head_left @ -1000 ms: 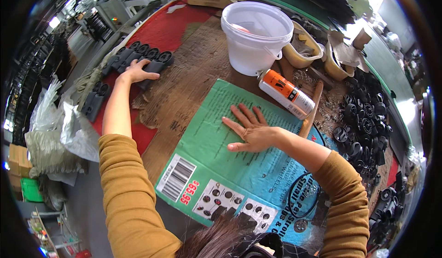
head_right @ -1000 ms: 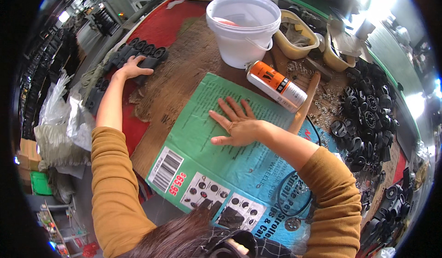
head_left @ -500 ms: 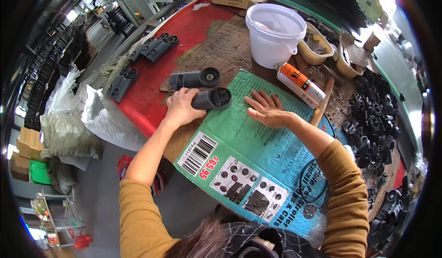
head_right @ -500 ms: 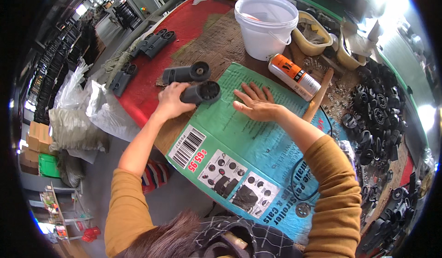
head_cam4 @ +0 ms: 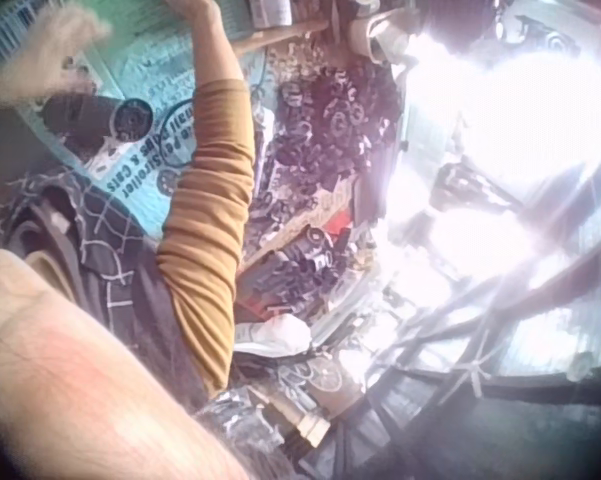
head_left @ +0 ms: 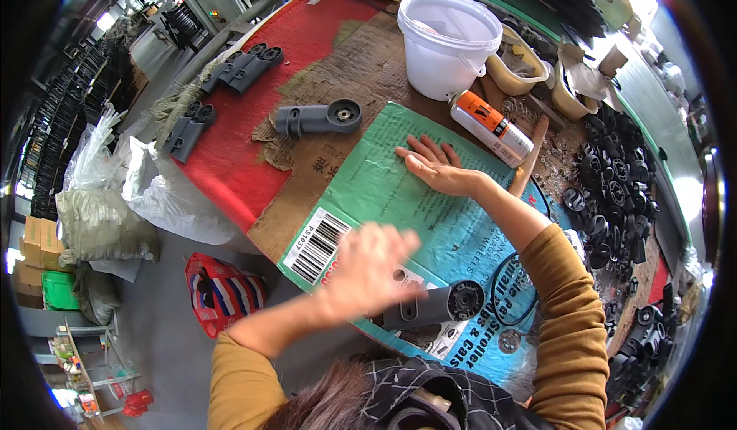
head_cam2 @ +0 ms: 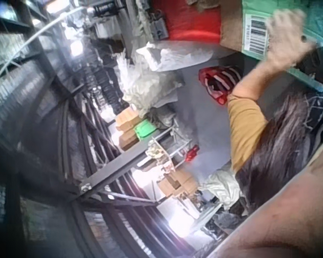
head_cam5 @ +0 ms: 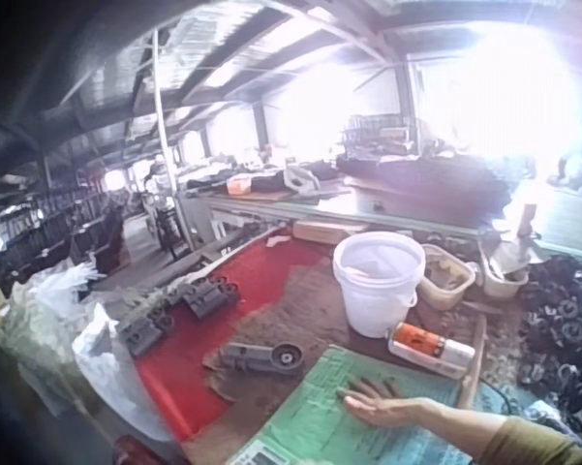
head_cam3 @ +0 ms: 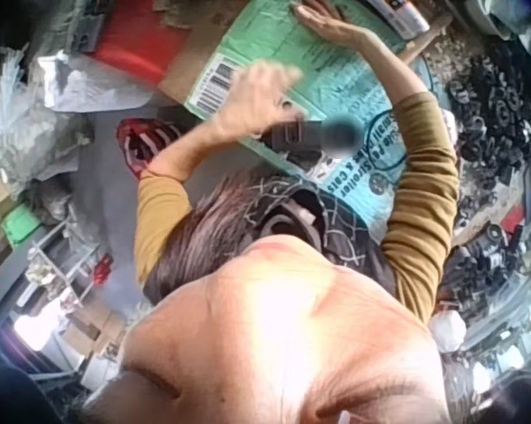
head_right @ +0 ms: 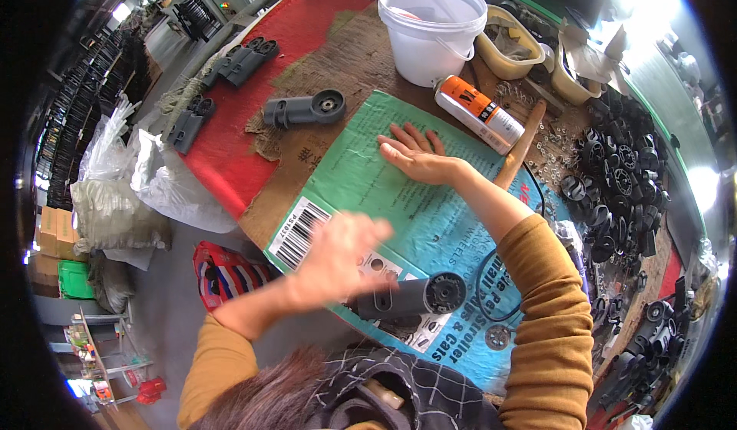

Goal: The person assembles small wheels by inserting bearings and hubs into wheel casings, then uses a heat gun to apply heat to the assembled parts. The person repeats this process for multiple wheels, placing finished units aside.

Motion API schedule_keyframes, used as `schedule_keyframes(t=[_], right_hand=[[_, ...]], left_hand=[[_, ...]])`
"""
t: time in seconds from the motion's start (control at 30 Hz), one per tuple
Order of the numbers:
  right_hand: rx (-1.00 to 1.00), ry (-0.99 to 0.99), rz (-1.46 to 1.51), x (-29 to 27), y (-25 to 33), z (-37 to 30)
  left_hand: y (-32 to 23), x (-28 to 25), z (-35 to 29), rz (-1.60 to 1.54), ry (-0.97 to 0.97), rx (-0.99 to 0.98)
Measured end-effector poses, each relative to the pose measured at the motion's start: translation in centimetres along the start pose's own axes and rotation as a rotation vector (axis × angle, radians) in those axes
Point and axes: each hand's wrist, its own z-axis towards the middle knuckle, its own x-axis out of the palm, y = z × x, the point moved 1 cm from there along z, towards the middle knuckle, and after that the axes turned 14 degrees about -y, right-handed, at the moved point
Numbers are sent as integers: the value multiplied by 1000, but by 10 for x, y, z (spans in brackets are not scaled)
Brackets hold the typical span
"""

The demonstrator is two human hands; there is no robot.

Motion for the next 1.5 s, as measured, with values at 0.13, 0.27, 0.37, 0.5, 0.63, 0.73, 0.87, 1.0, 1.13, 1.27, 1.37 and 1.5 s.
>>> schedule_keyframes(t=[0.13,0.27,0.37,0.5,0.63,0.73,0.87,1.0,1.13,1.27,1.37,1.5], right_hand=[[-35,-24,-84,0,3,-1],[-35,-27,-52,-1,2,-1],[-28,5,-9,-1,-2,-1],[-56,-12,-25,-2,-2,-2],[-64,-16,-51,-3,1,-2],[-61,-7,-49,-5,4,-4],[-68,8,-81,-7,7,-5],[-62,34,-89,-9,8,-4],[-71,38,-86,-9,10,-5],[-60,28,-103,-8,11,-6],[-66,22,-112,-7,10,-5],[-55,33,-95,-6,6,-3]], left_hand=[[154,-22,96,369,-446,-152],[228,-38,120,316,-210,-246],[193,-44,95,-232,-90,-360],[106,-26,36,-1040,464,-861],[77,-12,9,-854,582,-543],[143,-31,13,-927,204,-597],[325,-99,8,-384,-888,-933],[481,-151,-44,397,-1128,-1477],[547,-148,-61,-202,-1329,-1350],[534,-137,-57,-453,-1337,-1276],[488,-121,-47,-511,-1516,-941],[370,-83,-46,-617,-1600,-779]])
